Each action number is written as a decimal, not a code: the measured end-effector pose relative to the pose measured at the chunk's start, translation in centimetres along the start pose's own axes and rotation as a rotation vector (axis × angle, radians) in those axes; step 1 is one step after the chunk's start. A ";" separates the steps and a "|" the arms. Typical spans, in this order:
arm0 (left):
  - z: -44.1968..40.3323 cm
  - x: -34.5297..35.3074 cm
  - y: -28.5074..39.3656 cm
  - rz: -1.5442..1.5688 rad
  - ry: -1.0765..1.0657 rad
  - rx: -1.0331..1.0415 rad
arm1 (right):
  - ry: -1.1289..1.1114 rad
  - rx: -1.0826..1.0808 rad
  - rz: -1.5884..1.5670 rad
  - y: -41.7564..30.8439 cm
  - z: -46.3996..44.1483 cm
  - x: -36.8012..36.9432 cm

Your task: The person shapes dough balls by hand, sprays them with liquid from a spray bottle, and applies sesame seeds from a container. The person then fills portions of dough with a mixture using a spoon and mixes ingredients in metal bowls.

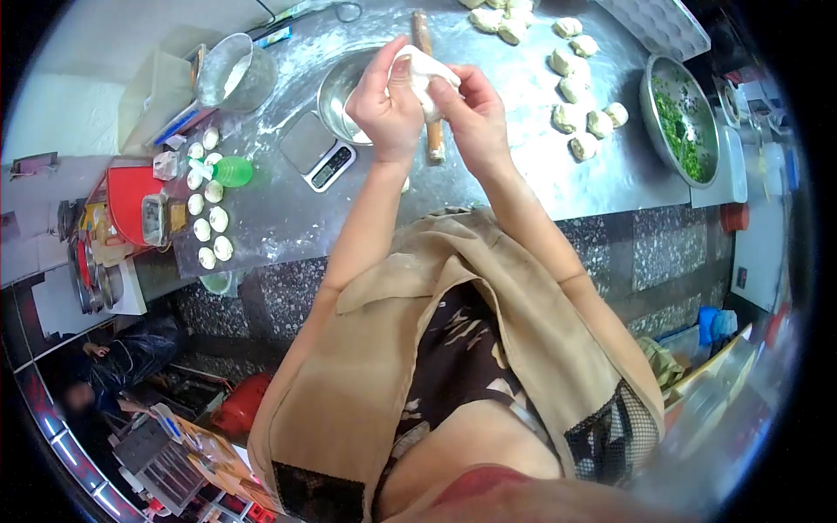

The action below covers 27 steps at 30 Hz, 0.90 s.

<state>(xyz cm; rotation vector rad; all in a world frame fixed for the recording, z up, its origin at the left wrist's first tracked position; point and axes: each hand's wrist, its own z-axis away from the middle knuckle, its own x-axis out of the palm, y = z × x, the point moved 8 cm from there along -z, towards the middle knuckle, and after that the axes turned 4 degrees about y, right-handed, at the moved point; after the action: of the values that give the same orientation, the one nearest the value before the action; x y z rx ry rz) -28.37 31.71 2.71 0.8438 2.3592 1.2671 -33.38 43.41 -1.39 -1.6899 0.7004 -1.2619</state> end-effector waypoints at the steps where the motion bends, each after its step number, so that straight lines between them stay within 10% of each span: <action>1: 0.2 0.0 0.4 -0.091 0.029 0.183 | 0.010 0.015 -0.032 0.4 0.1 -0.2; 3: 1.7 0.1 0.1 -0.184 0.056 0.356 | 0.023 0.041 -0.061 1.6 0.2 -1.4; 7: 5.6 0.7 -4.0 0.123 -0.200 0.019 | 0.191 -0.110 0.291 2.3 -0.7 -8.7; 9: 12.8 -1.0 -14.7 0.327 -0.322 -1.167 | 0.340 0.031 0.069 5.0 -1.1 -13.9; 12: 17.5 -3.5 -18.8 0.660 0.017 -1.695 | 0.317 0.106 0.672 8.9 -1.1 -20.3; 14: 17.1 -4.6 -22.3 0.793 0.147 -1.651 | 0.262 -0.080 1.257 11.3 0.8 -22.4; 19: 14.4 -3.3 -29.4 1.001 0.150 -1.570 | 0.267 0.310 0.965 9.9 9.0 -22.9; 22: 12.5 -2.8 -28.7 0.948 -0.113 -1.314 | 0.345 0.164 0.978 8.6 14.0 -25.7; 25: 9.9 -1.2 -19.1 0.380 -0.311 -1.077 | 0.424 0.246 1.204 6.3 21.1 -29.7; 27: 9.4 -1.1 -26.4 0.075 -0.473 -1.060 | 0.492 0.453 1.134 5.2 25.3 -33.2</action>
<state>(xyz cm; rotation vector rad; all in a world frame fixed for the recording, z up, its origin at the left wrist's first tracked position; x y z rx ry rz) -31.52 25.72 -24.56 0.7231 1.0407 1.7905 -19.80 76.87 -22.97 -0.4030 1.2857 -0.8562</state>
